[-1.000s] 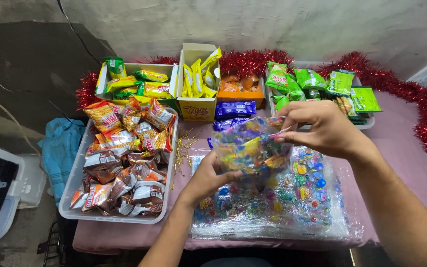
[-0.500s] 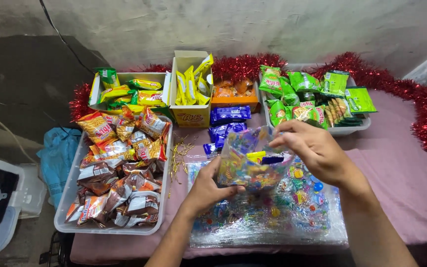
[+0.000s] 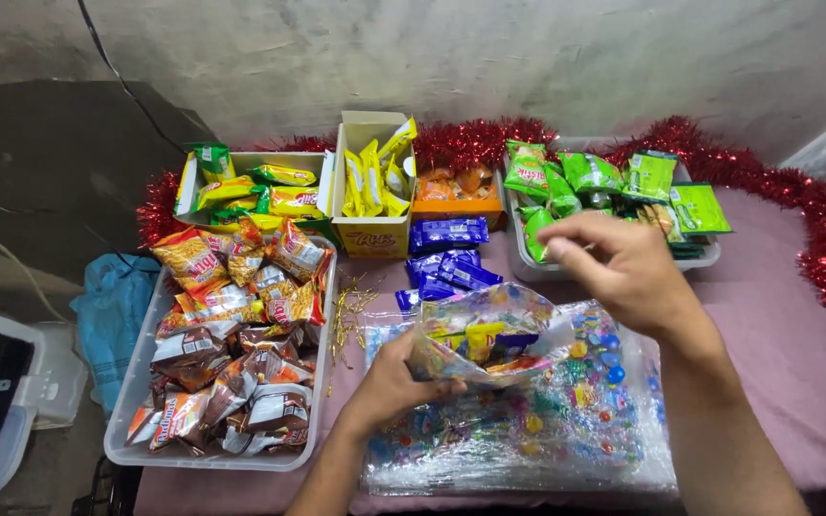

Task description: Packing various small snack packets into a clear plastic bag to create a variety pack.

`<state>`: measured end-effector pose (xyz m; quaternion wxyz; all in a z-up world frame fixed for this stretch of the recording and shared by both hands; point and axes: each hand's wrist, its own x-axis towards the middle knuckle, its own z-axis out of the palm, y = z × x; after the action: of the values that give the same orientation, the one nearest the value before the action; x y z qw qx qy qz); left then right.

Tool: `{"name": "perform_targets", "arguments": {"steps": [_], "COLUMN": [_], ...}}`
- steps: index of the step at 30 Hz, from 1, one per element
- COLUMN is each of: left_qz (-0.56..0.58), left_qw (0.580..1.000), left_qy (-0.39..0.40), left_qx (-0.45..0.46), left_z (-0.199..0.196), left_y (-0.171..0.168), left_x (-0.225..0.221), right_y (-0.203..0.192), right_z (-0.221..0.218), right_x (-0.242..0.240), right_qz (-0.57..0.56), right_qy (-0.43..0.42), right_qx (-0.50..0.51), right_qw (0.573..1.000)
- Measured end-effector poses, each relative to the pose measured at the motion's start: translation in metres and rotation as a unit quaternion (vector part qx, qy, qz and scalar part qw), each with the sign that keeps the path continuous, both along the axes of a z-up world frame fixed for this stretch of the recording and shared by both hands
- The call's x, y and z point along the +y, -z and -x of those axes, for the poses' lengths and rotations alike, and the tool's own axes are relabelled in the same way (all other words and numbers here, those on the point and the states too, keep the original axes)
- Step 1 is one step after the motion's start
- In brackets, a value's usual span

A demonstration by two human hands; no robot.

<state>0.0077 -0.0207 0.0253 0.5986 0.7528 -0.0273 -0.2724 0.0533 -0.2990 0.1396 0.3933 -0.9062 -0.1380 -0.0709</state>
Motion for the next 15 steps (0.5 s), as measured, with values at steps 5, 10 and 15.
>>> {"name": "perform_targets", "arguments": {"steps": [5, 10, 15], "left_qz": [0.074, 0.09, 0.08], "left_qw": [0.996, 0.994, 0.995], "left_qy": [-0.042, -0.053, -0.054], "left_qx": [0.007, 0.015, 0.025], "left_z": [-0.006, -0.01, -0.011], "left_y": [0.027, 0.029, 0.033], "left_x": [0.001, 0.0, 0.003], "right_y": [0.036, 0.079, 0.098], "right_z": [-0.072, -0.158, -0.205], "right_x": [0.015, 0.057, 0.096], "right_qz": [0.117, 0.203, 0.352], "right_qy": [0.013, -0.054, -0.031], "right_qx": [-0.076, -0.046, 0.075], "right_qw": [0.99, 0.977, 0.932]}}
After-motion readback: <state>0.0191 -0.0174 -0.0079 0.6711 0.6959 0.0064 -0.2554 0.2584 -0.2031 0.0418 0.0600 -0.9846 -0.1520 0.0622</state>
